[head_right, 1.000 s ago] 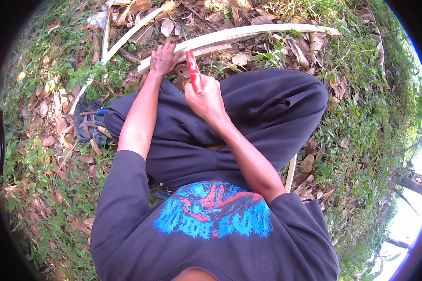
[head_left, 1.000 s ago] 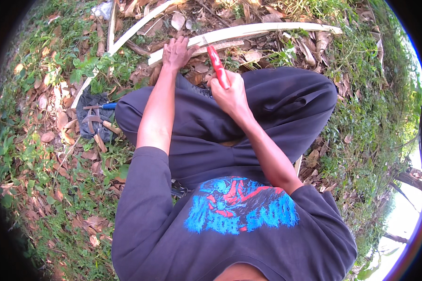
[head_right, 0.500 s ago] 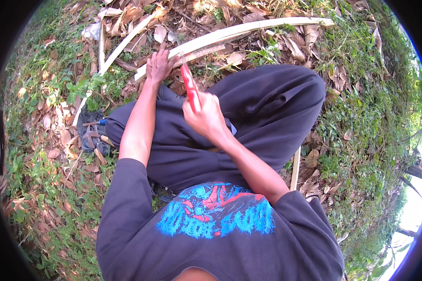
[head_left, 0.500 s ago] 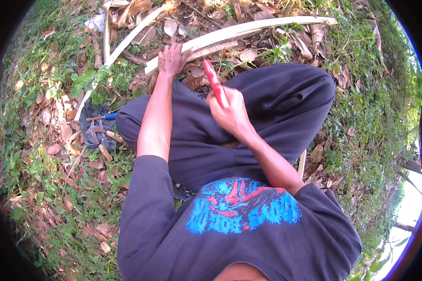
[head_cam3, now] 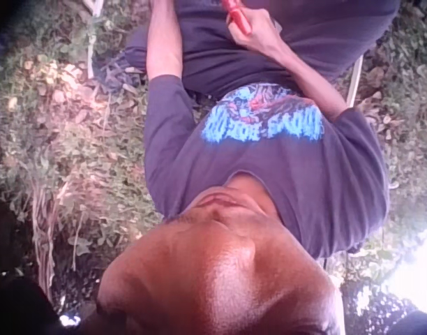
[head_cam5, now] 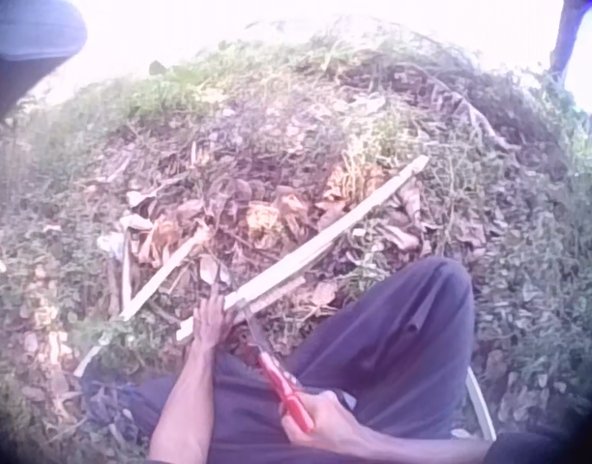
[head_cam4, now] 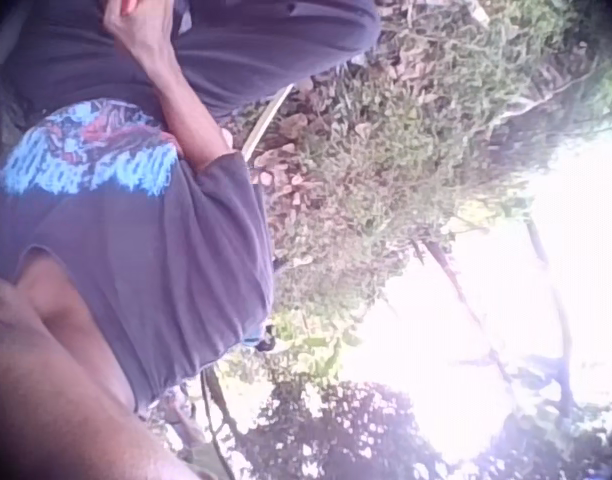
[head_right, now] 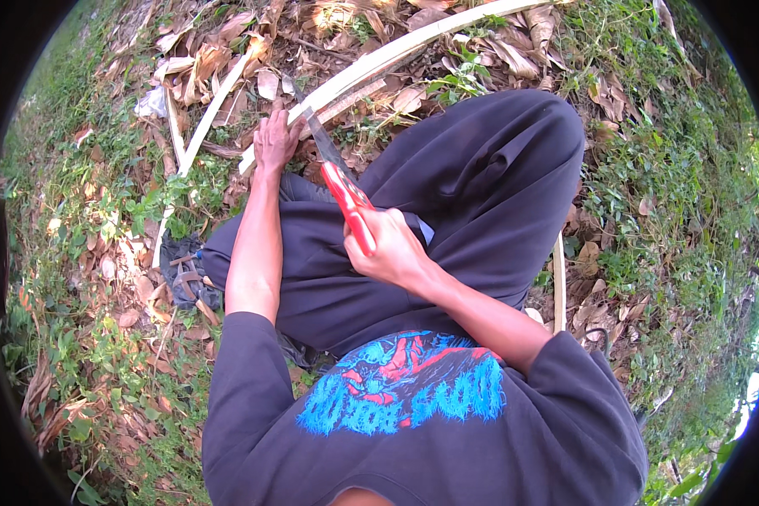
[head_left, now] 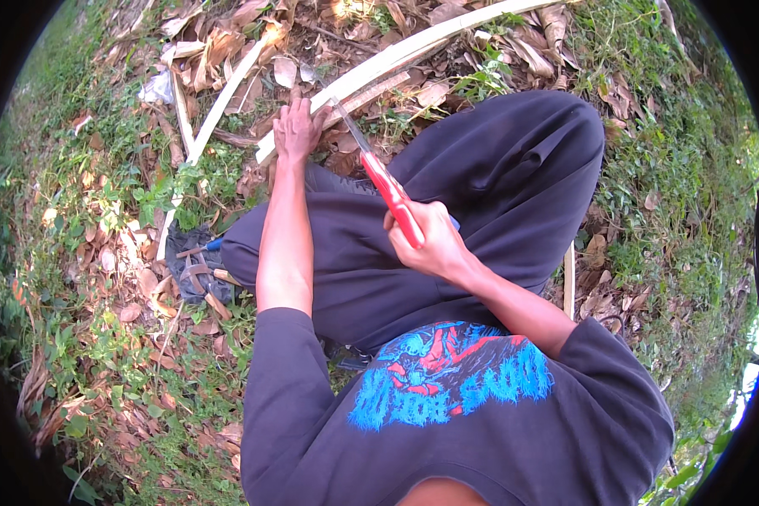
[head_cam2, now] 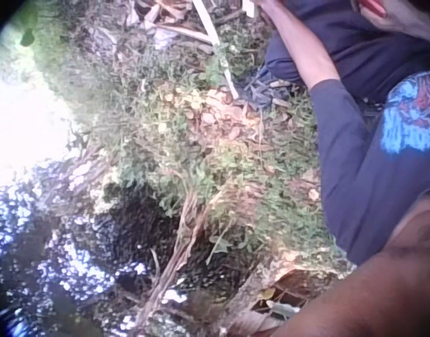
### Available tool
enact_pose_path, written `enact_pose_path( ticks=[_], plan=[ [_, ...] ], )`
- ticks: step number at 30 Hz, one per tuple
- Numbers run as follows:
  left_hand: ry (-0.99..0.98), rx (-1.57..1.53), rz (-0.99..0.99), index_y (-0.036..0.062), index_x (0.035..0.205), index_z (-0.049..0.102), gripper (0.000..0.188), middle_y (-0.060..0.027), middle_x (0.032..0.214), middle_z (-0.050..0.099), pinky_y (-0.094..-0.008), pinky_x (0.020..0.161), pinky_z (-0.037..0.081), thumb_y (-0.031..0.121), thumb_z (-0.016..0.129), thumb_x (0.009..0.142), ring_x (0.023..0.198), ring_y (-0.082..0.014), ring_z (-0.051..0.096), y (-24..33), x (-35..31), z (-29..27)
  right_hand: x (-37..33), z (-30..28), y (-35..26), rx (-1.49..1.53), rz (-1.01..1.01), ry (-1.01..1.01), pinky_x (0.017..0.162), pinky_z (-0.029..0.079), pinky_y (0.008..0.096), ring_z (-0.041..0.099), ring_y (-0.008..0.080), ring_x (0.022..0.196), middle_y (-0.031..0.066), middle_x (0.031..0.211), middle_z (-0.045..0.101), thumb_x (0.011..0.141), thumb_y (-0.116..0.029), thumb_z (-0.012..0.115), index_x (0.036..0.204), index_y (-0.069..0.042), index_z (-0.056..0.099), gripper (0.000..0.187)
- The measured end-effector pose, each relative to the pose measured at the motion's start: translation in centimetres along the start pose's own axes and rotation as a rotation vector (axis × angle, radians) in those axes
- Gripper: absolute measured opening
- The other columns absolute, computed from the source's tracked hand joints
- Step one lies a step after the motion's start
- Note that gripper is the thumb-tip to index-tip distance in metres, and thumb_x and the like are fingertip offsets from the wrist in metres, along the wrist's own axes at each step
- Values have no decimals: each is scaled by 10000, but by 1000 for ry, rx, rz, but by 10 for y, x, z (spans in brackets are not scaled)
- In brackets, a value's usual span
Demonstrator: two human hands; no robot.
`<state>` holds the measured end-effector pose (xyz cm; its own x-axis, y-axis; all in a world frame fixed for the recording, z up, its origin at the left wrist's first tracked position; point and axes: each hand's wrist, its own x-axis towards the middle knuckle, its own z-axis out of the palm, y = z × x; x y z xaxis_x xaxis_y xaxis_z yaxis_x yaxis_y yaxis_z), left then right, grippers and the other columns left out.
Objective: The person sits cross-legged on the ground and uses a red-handled hand saw to cut a long, thin piece of light-colored wood. They hold the wood steady with their left hand and saw through it with their right hand, creating smaller segments.
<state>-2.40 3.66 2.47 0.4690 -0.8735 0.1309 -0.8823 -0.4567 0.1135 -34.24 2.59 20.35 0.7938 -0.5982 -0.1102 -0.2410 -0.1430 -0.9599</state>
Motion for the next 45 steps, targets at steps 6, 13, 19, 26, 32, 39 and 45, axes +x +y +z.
enact_pose_path(
  ticks=[6, 13, 19, 26, 32, 39, 45],
  plan=[
    [103, -68, 22, 64, 1002, 629, 505, -97, 1031, 672, -490, 794, 463, 558, 553, 932, 963, -321, 607, -2, 4, 4, 17, 6, -16, 55, 11, -58, 550, 481, 374, 623, 288, 515, 179, 571, 563, 784, -65, 564, 809, 36, 639, 128],
    [51, -47, -7, 49, 1006, 620, 515, -123, 1406, 546, -517, 787, 475, 555, 575, 920, 959, -353, 600, 1, 0, 5, 12, -17, -28, 92, 60, 49, 554, 468, 339, 560, 171, 508, 122, 557, 550, 779, -44, 548, 798, 43, 649, 134],
    [70, -7, 0, 46, 1098, 622, 522, -114, 1088, 640, -498, 781, 481, 538, 580, 928, 961, -345, 601, 4, -1, 4, 45, -11, -7, -5, 84, 27, 552, 464, 346, 560, 188, 506, 161, 571, 553, 796, -61, 557, 798, 52, 639, 139],
    [34, -50, -23, 49, 1012, 637, 530, -112, 1143, 638, -487, 783, 468, 566, 573, 919, 970, -332, 602, 4, -3, 1, 26, -18, -15, 7, 8, 14, 560, 472, 355, 584, 247, 504, 161, 579, 575, 788, -48, 563, 786, 47, 639, 121],
    [68, -27, 13, 41, 1028, 606, 513, -134, 1068, 646, -472, 750, 497, 544, 575, 930, 920, -339, 613, 8, -2, 0, 63, -24, -3, 34, 84, 42, 567, 446, 450, 469, 424, 523, 265, 597, 498, 804, -117, 561, 717, 64, 479, 217],
    [44, -62, 9, 57, 1004, 615, 526, -124, 1054, 644, -508, 785, 463, 573, 553, 928, 983, -351, 604, 8, -5, 0, 40, -25, -14, 5, 126, 11, 597, 478, 352, 555, 181, 536, 162, 581, 551, 795, -98, 561, 780, 51, 633, 166],
    [48, -69, 23, 57, 1013, 611, 495, -119, 1048, 639, -521, 780, 469, 543, 578, 927, 966, -358, 603, 3, -5, 8, 71, -15, -7, -5, 123, 68, 559, 443, 397, 540, 207, 514, 189, 562, 499, 805, -124, 567, 710, 46, 536, 197]
  ],
)
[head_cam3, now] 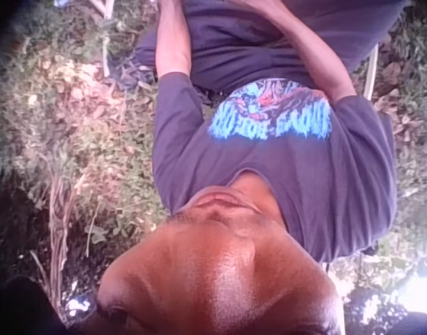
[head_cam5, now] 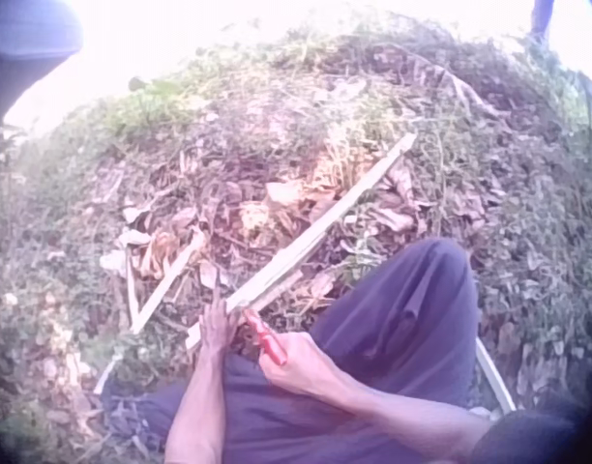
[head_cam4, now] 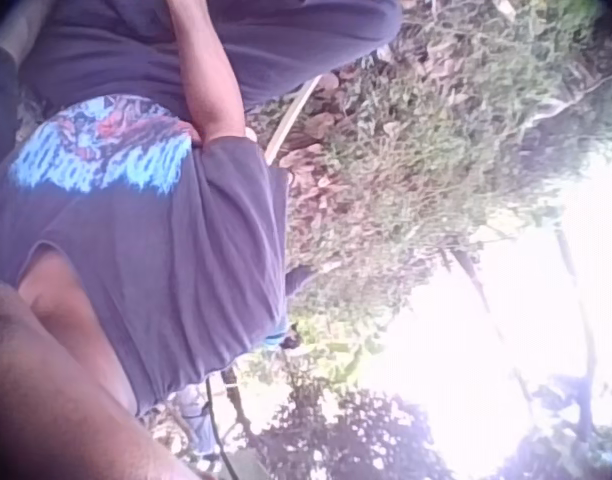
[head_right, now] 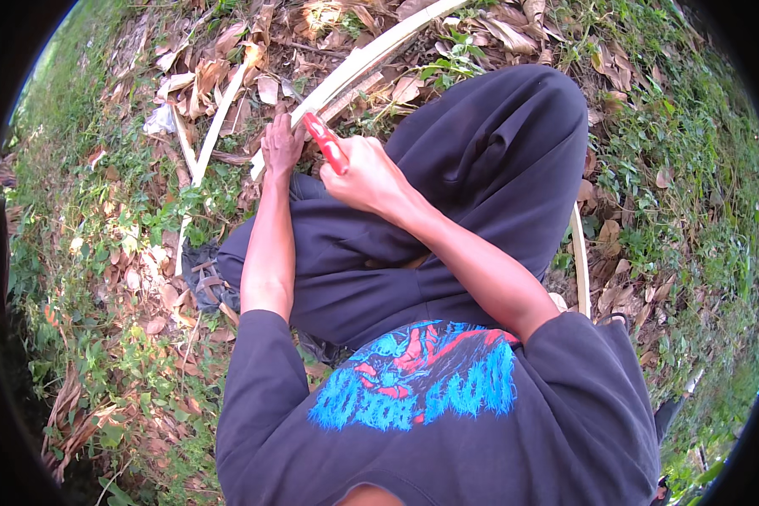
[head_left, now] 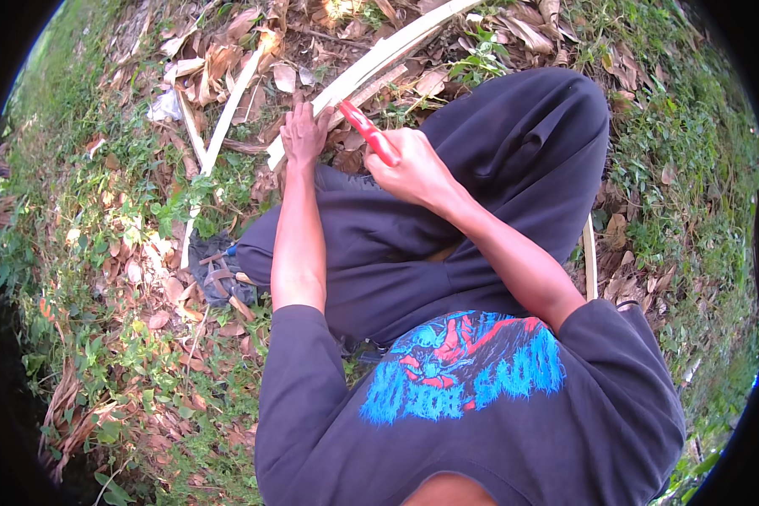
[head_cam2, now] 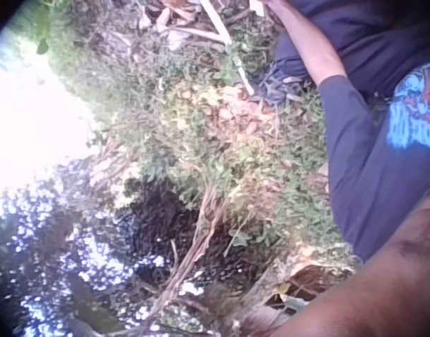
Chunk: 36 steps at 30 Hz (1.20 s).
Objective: The person sits cross-legged on the ground and uses a red-handled hand saw to cut a long, thin piece of light-colored wood. They hold the wood steady with their left hand and saw through it with their right hand, creating smaller segments.
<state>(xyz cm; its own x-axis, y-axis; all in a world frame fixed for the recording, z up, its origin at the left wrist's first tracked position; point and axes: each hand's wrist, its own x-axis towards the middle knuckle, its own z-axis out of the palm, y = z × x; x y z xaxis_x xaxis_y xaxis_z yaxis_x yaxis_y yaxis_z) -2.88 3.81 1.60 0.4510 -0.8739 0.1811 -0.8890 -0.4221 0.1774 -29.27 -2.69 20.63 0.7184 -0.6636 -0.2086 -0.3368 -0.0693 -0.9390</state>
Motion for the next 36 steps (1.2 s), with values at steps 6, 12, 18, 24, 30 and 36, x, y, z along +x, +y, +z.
enact_pose_path(
  ticks=[6, 12, 18, 24, 30, 36],
  plan=[
    [-28, -3, -10, 42, 1018, 608, 452, -150, 1191, 625, -531, 791, 486, 483, 607, 922, 976, -379, 604, -14, 4, 5, -32, 14, -5, 26, -152, -17, 584, 479, 431, 639, 435, 683, 258, 632, 535, 796, -61, 567, 744, 51, 569, 124],
    [-67, -18, -14, 25, 981, 614, 501, -156, 1382, 546, -526, 803, 496, 522, 598, 920, 981, -391, 602, -1, 6, -2, -13, 13, 11, -54, -142, 38, 572, 469, 410, 613, 410, 605, 257, 625, 526, 809, -84, 559, 761, 57, 572, 149],
    [-76, -34, -29, 30, 999, 612, 515, -142, 1424, 522, -507, 792, 504, 539, 580, 927, 989, -381, 604, -3, 6, -4, -16, 14, 20, -19, -119, 14, 578, 483, 391, 575, 379, 546, 233, 613, 555, 804, -86, 563, 786, 53, 610, 148],
    [-40, -9, -24, 29, 1008, 612, 517, -150, 1409, 537, -498, 788, 510, 539, 565, 937, 982, -385, 608, 0, 4, -4, -17, 12, 19, 47, -92, 24, 595, 483, 460, 601, 461, 646, 267, 635, 562, 793, -114, 572, 709, 50, 546, 186],
    [-84, -24, -16, 33, 998, 614, 514, -146, 1323, 581, -496, 775, 504, 541, 561, 938, 969, -371, 607, -1, 3, -3, 2, 15, 11, -32, -57, 19, 608, 484, 496, 600, 474, 653, 287, 628, 548, 801, -129, 574, 680, 56, 533, 224],
    [-52, -20, -30, 30, 997, 603, 496, -147, 1076, 626, -490, 766, 493, 522, 576, 937, 929, -365, 603, 1, 5, -7, -26, -5, 9, 74, -53, -9, 597, 486, 447, 600, 461, 668, 271, 630, 545, 793, -102, 564, 729, 49, 557, 164]
  ],
)
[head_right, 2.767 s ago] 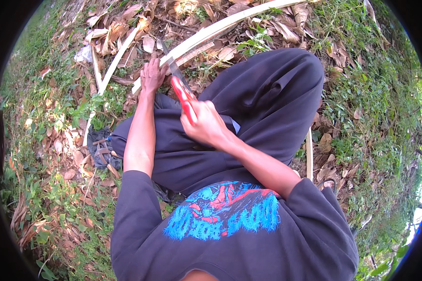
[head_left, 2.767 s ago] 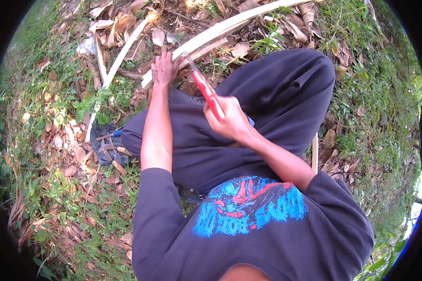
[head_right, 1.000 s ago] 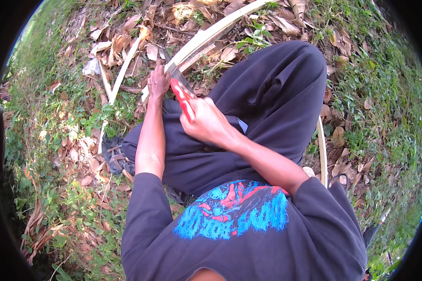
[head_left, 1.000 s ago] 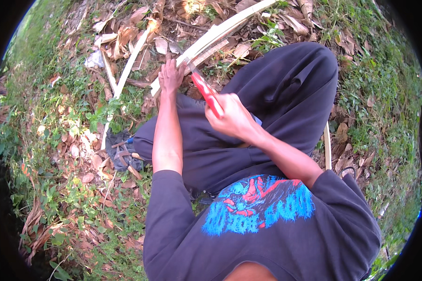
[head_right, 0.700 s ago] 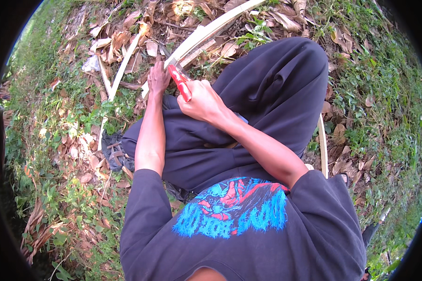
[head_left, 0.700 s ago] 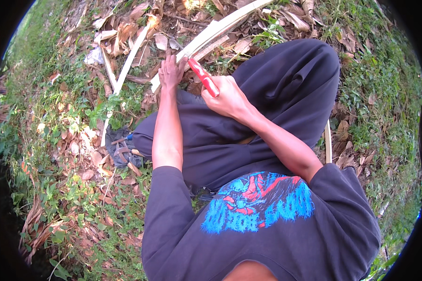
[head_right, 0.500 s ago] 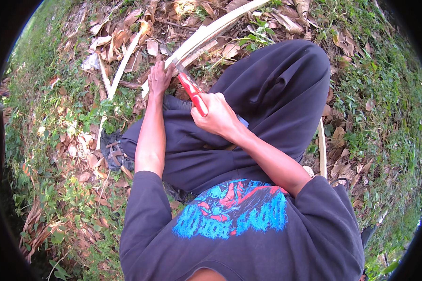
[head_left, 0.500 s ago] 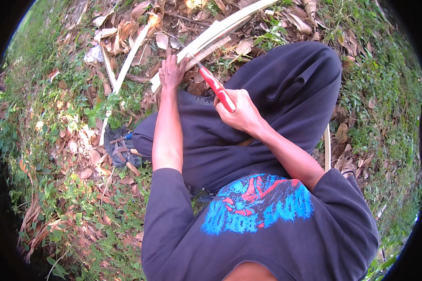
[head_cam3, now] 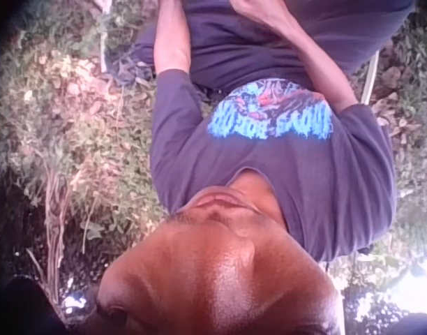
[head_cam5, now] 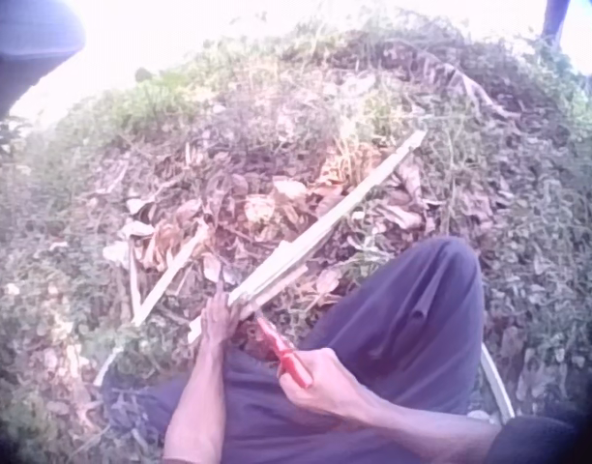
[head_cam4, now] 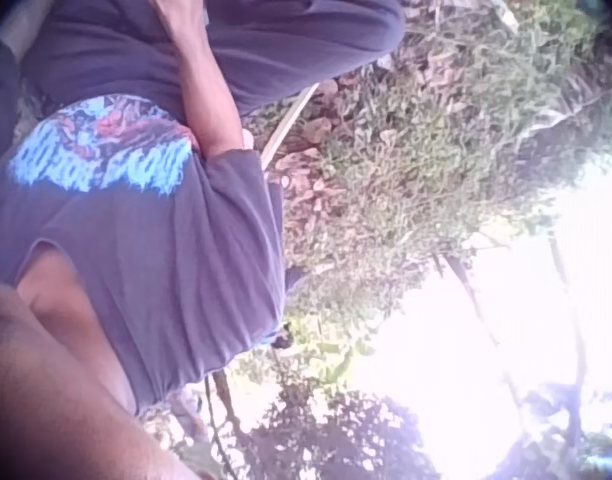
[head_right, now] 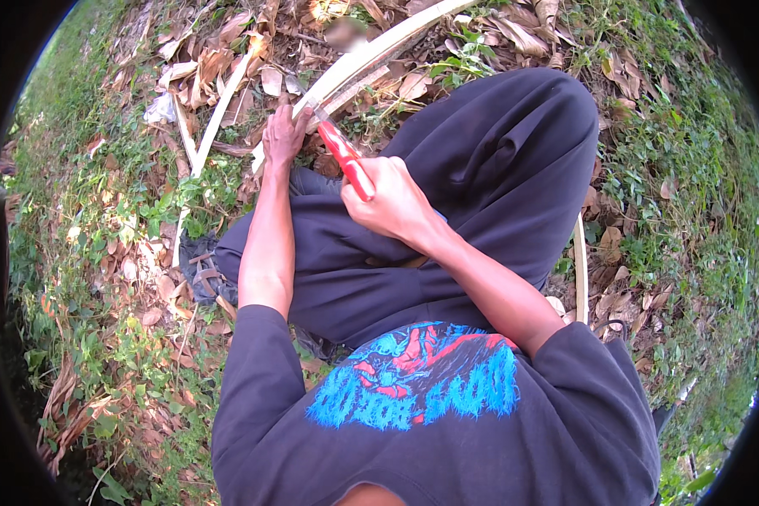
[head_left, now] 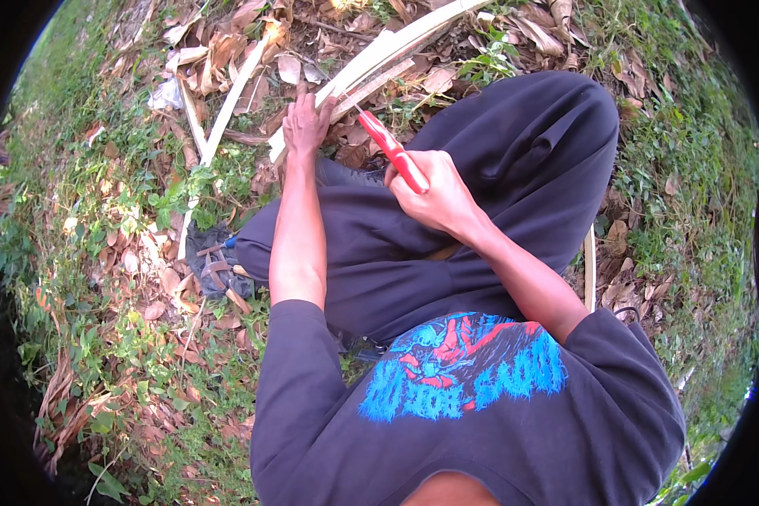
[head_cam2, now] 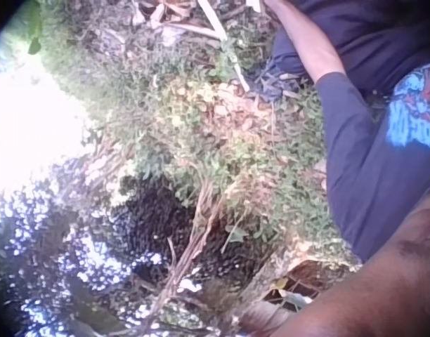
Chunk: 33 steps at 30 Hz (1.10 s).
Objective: The person sits cross-legged on the ground and uses a red-handled hand saw to cut a long, thin piece of light-colored wood. They hold the wood steady with their left hand and saw through it with their right hand, creating smaller segments.
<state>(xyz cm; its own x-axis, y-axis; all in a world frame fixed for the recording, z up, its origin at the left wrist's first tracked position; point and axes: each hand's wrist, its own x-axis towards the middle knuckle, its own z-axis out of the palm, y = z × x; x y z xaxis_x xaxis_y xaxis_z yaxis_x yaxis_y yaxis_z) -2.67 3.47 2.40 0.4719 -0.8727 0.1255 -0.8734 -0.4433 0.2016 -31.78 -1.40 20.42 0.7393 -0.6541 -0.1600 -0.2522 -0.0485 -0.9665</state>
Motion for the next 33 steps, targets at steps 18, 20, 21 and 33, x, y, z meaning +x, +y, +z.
enact_pose_path(
  ticks=[18, 20, 21, 33],
  plan=[
    [58, -7, 18, 32, 992, 620, 520, -155, 1335, 579, -512, 770, 503, 546, 593, 917, 958, -390, 611, -4, -2, 8, 7, 21, 14, -89, -140, 35, 611, 478, 506, 585, 477, 659, 280, 635, 548, 775, -114, 582, 694, 50, 523, 191],
    [60, -16, 23, 30, 989, 620, 528, -163, 1345, 572, -513, 771, 505, 551, 584, 920, 961, -394, 612, -3, -1, 6, 26, 17, 15, -73, -40, 35, 593, 473, 488, 584, 474, 650, 285, 632, 537, 778, -122, 590, 687, 55, 519, 211],
    [89, -33, 37, 29, 984, 620, 532, -165, 1327, 580, -515, 770, 504, 556, 578, 921, 960, -395, 612, 0, 1, 6, 33, 15, 16, -64, -12, 30, 589, 471, 485, 584, 475, 648, 287, 630, 532, 779, -125, 593, 685, 55, 518, 216],
    [75, 10, 14, 45, 1019, 602, 478, -128, 1101, 612, -507, 786, 478, 510, 623, 906, 994, -357, 586, 2, 0, 7, 49, 12, 6, -129, 13, 15, 556, 452, 421, 535, 298, 489, 242, 583, 502, 796, -127, 562, 695, 56, 520, 213]
  ],
)
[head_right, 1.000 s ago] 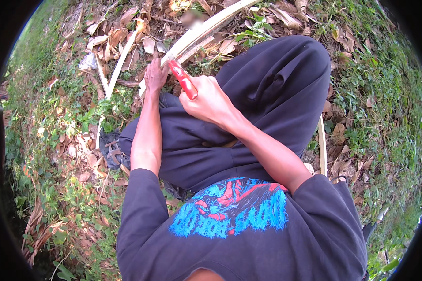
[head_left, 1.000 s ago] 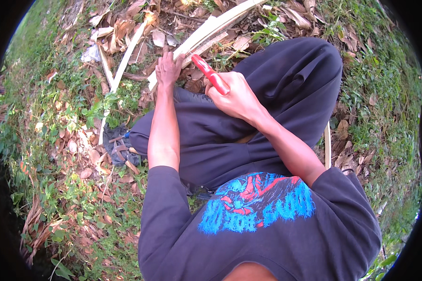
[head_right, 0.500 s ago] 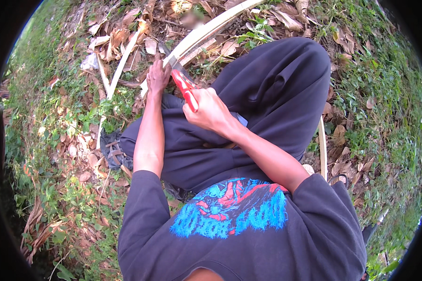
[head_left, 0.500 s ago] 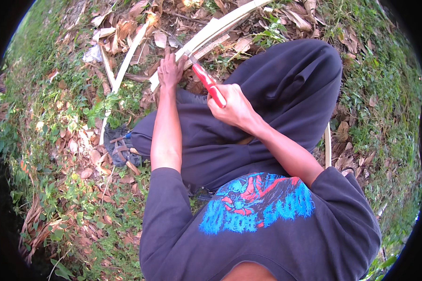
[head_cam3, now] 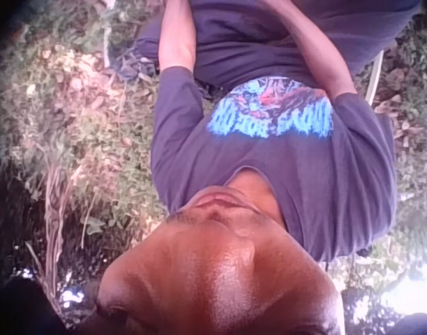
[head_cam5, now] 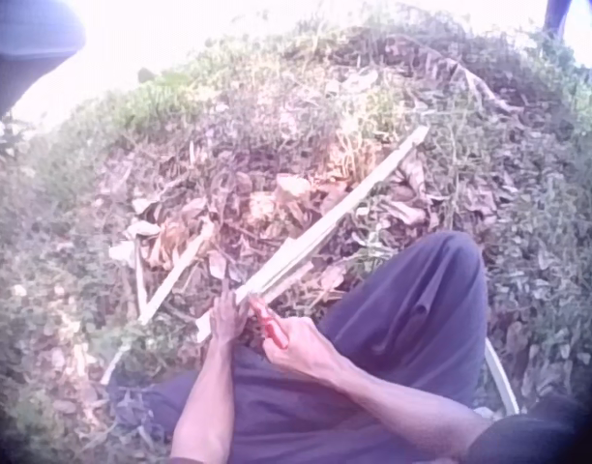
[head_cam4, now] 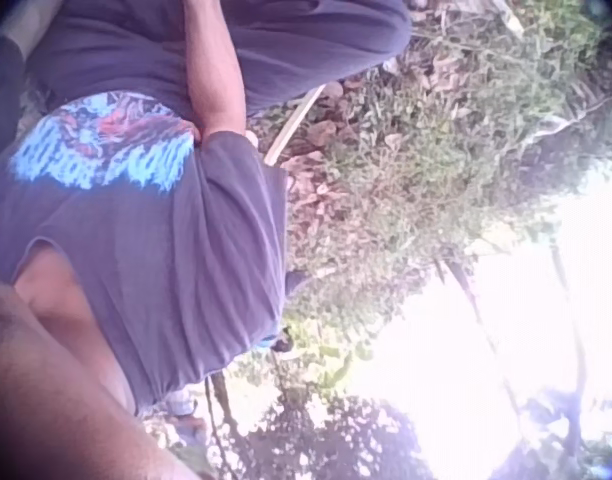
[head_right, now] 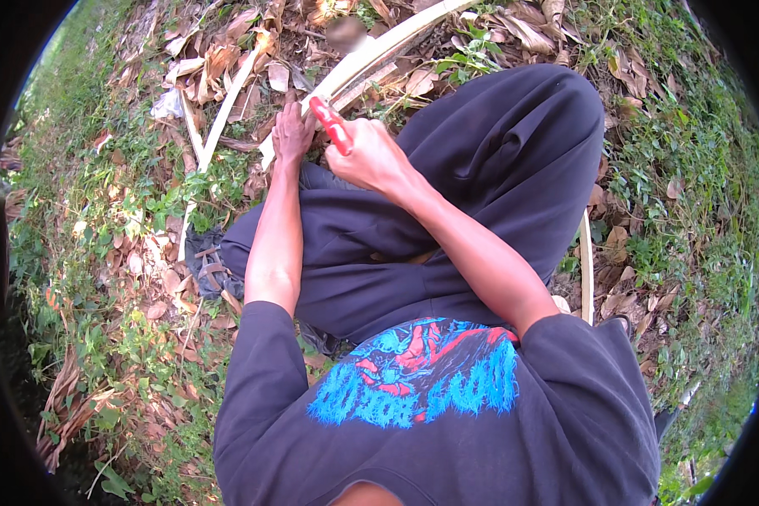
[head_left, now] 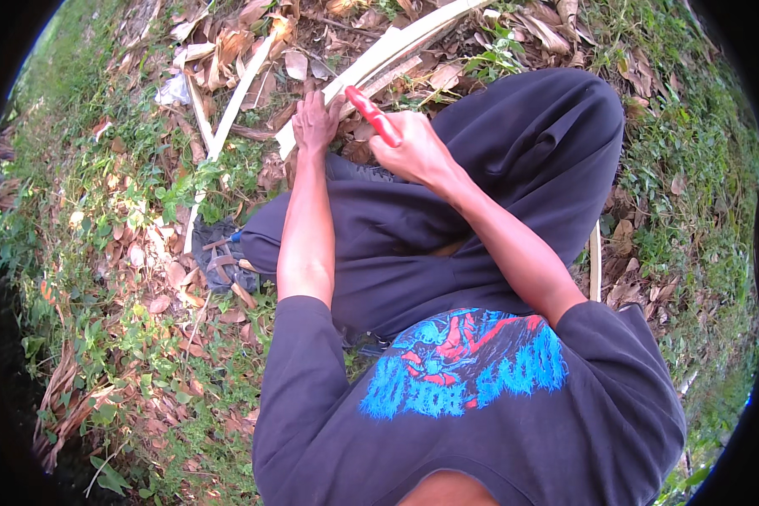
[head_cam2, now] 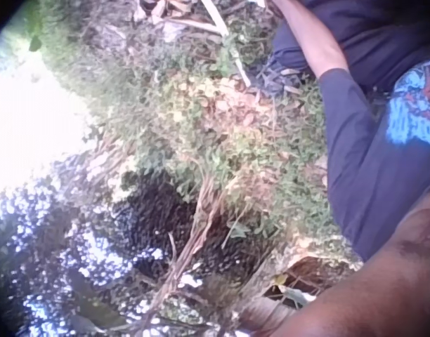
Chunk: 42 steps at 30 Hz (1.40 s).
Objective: The person sits cross-legged on the ground and uses a red-handled hand saw to cut a long, thin piece of light-colored wood. They hold the wood steady with their left hand and saw through it with their right hand, creating smaller segments.
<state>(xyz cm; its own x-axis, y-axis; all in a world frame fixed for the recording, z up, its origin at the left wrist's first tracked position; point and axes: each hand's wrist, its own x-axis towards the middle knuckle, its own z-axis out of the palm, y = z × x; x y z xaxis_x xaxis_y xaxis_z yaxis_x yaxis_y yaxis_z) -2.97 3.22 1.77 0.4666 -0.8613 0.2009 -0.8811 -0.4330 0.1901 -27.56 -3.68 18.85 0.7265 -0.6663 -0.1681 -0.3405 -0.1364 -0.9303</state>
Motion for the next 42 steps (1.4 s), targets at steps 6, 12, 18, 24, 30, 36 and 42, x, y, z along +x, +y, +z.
enact_pose_path(
  ticks=[6, 12, 18, 24, 30, 36, 42],
  plan=[
    [-26, 17, 61, 157, 1219, 621, 458, -166, 1312, 497, -483, 887, 443, 493, 628, 909, 1073, -325, 543, 11, -9, -7, -21, -3, 3, -7, 20, -2, 640, 495, 495, 618, 472, 697, 290, 668, 572, 780, -141, 574, 718, 53, 554, 205],
    [-149, 48, 24, 232, 1323, 597, 514, -151, 1285, 496, -479, 905, 426, 540, 595, 913, 1067, -311, 534, 15, -4, -13, -25, -1, 9, 5, 6, -2, 638, 497, 486, 610, 464, 664, 281, 645, 565, 779, -150, 584, 704, 50, 555, 216],
    [-94, 84, 57, 204, 1264, 625, 573, -184, 1356, 488, -479, 887, 439, 572, 676, 828, 1087, -319, 541, 16, -7, -9, -33, 8, 19, 26, -85, -33, 627, 488, 502, 595, 473, 653, 280, 623, 551, 770, -124, 579, 680, 51, 527, 204],
    [-7, 106, 102, 184, 1220, 637, 579, -150, 1163, 556, -479, 852, 448, 605, 664, 824, 1037, -318, 559, 14, -8, -6, -31, 10, 20, 62, -30, 5, 605, 475, 482, 575, 467, 628, 286, 634, 539, 780, -129, 585, 689, 53, 525, 212],
    [-36, 48, 52, 160, 1185, 646, 595, -122, 1064, 574, -482, 844, 450, 656, 591, 861, 1014, -310, 569, 19, -9, -16, -33, 8, 19, 102, 40, 45, 585, 473, 410, 576, 377, 552, 244, 614, 554, 808, -130, 585, 761, 56, 594, 192],
    [-70, 48, -9, 165, 1197, 644, 482, -155, 1125, 578, -471, 829, 484, 558, 555, 933, 1002, -327, 594, 16, -3, -13, -24, 11, 31, 170, 116, 30, 525, 425, 311, 492, 116, 498, 71, 534, 532, 815, -103, 582, 795, 39, 669, 167],
    [60, 42, -54, 200, 1250, 608, 520, -150, 1111, 544, -496, 839, 459, 606, 501, 943, 1063, -320, 548, 10, -4, 2, -23, 29, 26, 168, 82, 28, 503, 395, 277, 474, 75, 512, 8, 556, 523, 830, -72, 557, 806, 21, 677, 153]
  ],
)
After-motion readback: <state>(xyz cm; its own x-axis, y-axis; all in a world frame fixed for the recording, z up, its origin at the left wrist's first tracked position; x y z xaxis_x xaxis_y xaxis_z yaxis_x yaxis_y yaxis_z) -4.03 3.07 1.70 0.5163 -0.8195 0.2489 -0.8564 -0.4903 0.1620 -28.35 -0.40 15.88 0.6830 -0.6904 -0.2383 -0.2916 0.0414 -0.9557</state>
